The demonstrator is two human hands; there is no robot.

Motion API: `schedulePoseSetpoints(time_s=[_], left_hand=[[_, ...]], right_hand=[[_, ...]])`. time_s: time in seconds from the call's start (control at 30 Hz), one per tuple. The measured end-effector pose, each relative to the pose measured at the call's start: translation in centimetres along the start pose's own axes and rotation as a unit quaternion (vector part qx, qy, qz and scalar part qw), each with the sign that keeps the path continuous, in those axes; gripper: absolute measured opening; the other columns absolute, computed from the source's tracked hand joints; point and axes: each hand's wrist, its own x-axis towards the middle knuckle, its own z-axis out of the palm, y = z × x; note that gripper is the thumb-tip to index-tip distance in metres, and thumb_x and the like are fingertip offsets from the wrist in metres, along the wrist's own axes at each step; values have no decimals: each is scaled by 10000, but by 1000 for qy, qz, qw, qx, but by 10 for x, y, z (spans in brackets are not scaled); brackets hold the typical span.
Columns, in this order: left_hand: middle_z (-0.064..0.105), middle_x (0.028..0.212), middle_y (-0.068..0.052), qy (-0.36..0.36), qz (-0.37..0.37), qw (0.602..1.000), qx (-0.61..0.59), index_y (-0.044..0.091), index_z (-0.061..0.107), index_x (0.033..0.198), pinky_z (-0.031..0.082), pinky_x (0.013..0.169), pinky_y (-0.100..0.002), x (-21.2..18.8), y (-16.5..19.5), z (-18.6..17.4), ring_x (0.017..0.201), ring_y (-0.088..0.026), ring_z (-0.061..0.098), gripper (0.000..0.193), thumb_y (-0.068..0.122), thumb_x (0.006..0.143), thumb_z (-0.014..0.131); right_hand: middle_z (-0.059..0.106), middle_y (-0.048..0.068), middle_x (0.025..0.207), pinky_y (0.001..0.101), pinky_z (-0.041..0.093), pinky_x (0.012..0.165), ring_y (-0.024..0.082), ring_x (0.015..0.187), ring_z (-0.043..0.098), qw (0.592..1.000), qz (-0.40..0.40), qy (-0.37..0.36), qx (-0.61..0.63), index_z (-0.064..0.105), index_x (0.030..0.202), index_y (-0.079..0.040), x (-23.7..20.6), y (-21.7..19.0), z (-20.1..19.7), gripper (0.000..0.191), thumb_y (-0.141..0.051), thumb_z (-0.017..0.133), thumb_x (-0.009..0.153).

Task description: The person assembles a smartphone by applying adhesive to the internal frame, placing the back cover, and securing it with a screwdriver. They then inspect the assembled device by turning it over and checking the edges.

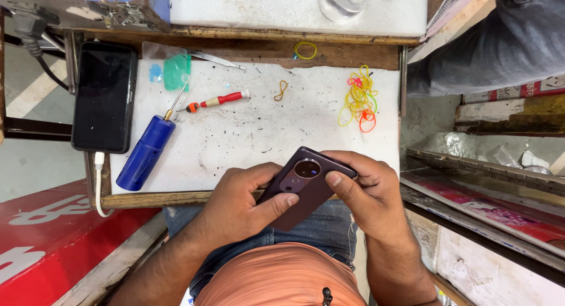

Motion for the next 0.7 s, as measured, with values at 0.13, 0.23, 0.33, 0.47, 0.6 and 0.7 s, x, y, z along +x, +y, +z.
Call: schedulePoseSetpoints(time_s=[0.13,0.23,0.33,0.47,0.6,0.7], left_hand=[[782,765,-61,-9,-49,999,-15,49,719,1032,619,615,-276,-3,-2,2,719,-101,777,279,279,879,755],[773,793,-76,4,-22,997,-70,24,702,1048,621,627,-268,-7,-10,6,741,-99,766,266,247,909,748],[757,919,-93,8,14,979,-204,-15,661,1135,635,718,-266,-7,-20,14,844,-103,749,288,216,972,720],[740,1081,-122,7,31,939,-343,-60,612,1255,627,845,-284,-6,-31,19,973,-121,717,375,190,994,712],[735,1103,-132,0,8,926,-378,-66,586,1306,628,847,-297,-6,-35,22,986,-131,716,431,182,977,714],[741,1111,-130,-1,19,927,-374,-54,568,1333,637,862,-300,-5,-37,24,1007,-132,726,456,189,974,709]], right_hand=[[764,156,1078,285,596,827,159,959,717,1000,-2,-13,-9,647,1293,110,3,-5,2,342,-83,644,1012],[759,116,1048,260,575,792,127,922,698,1000,-11,-20,-2,612,1345,86,4,-9,8,380,-105,639,1017],[734,53,915,212,499,660,67,786,623,998,-47,-9,-52,619,1333,54,4,-11,18,351,-136,642,1039],[628,-1,662,208,401,520,31,612,513,978,-58,48,-192,716,941,38,2,-17,32,215,-147,651,1030],[585,-13,553,227,372,442,27,520,497,961,-66,64,-259,713,816,11,2,-26,38,243,-135,649,1000],[597,-7,533,237,367,416,35,485,509,964,-50,58,-254,712,791,1,4,-31,39,257,-142,648,994]])
